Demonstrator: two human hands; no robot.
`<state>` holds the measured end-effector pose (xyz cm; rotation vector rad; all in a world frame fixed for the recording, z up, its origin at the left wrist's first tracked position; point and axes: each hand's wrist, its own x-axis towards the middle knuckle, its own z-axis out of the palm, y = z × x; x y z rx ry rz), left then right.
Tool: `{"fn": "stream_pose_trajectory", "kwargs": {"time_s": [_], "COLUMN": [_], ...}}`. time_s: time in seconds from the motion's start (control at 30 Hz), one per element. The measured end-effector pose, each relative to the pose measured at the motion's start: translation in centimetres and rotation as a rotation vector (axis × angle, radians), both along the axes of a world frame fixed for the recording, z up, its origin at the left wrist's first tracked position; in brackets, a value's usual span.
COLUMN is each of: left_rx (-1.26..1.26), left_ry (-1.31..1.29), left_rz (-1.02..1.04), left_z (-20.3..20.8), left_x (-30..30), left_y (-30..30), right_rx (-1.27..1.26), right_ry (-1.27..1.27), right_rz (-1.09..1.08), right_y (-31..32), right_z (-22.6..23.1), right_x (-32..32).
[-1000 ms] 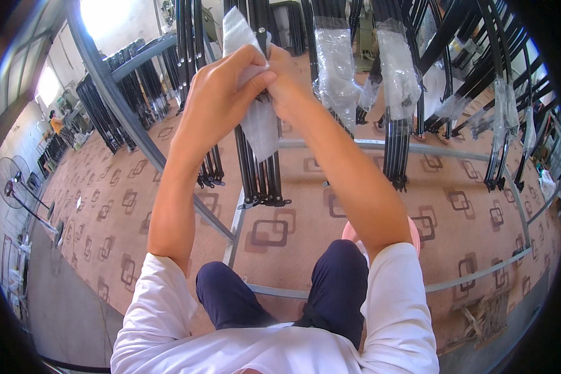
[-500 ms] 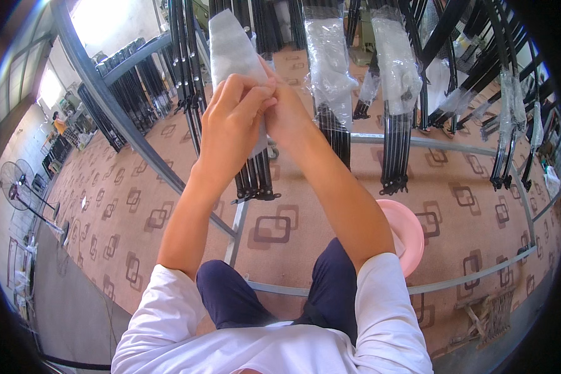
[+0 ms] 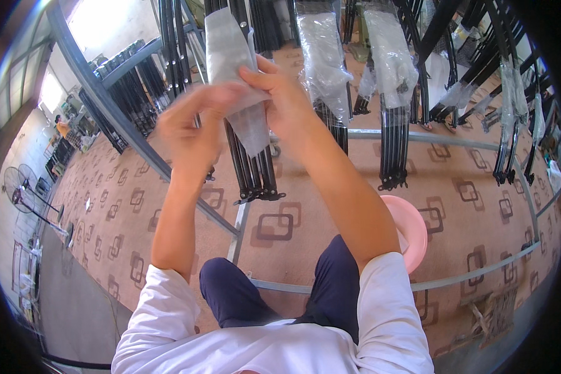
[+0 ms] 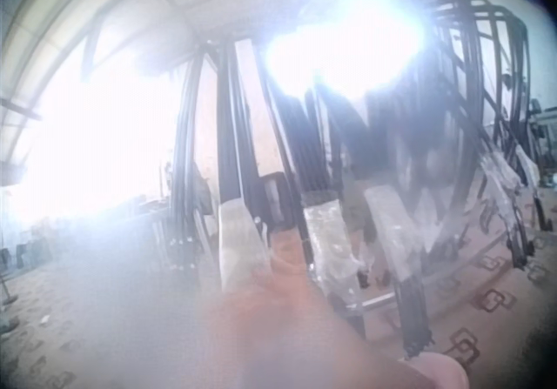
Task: The person takes pre-cut pieces of plastic film from a bowl and wraps them around the joints of black metal rods. They then use a roll of plastic film to wrap larger sections of the rods while they hang on a metal rack.
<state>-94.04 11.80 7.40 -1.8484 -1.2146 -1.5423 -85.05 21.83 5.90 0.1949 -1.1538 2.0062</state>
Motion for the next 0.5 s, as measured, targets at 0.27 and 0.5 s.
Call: {"fn": "stream_pose_trajectory", "kwargs": {"time_s": [0.27,0.5], "left_rx": [-0.537,-0.238], "left_ry": [-0.565,-0.248], "left_rz": [-0.439,0.115], "left_z": [-1.4,-0.8], "left_x": [-1.4,-2.2], "left_y": [3.6,5.5], "right_rx": [0.037,0.420], "right_ry": [0.219,0.038], "right_rz": [-0.374,-1.090], "right_y": [0.7,-2.4], "right_z": [-3.9,-5.9], "right_x": [-1.5,-2.4]}}
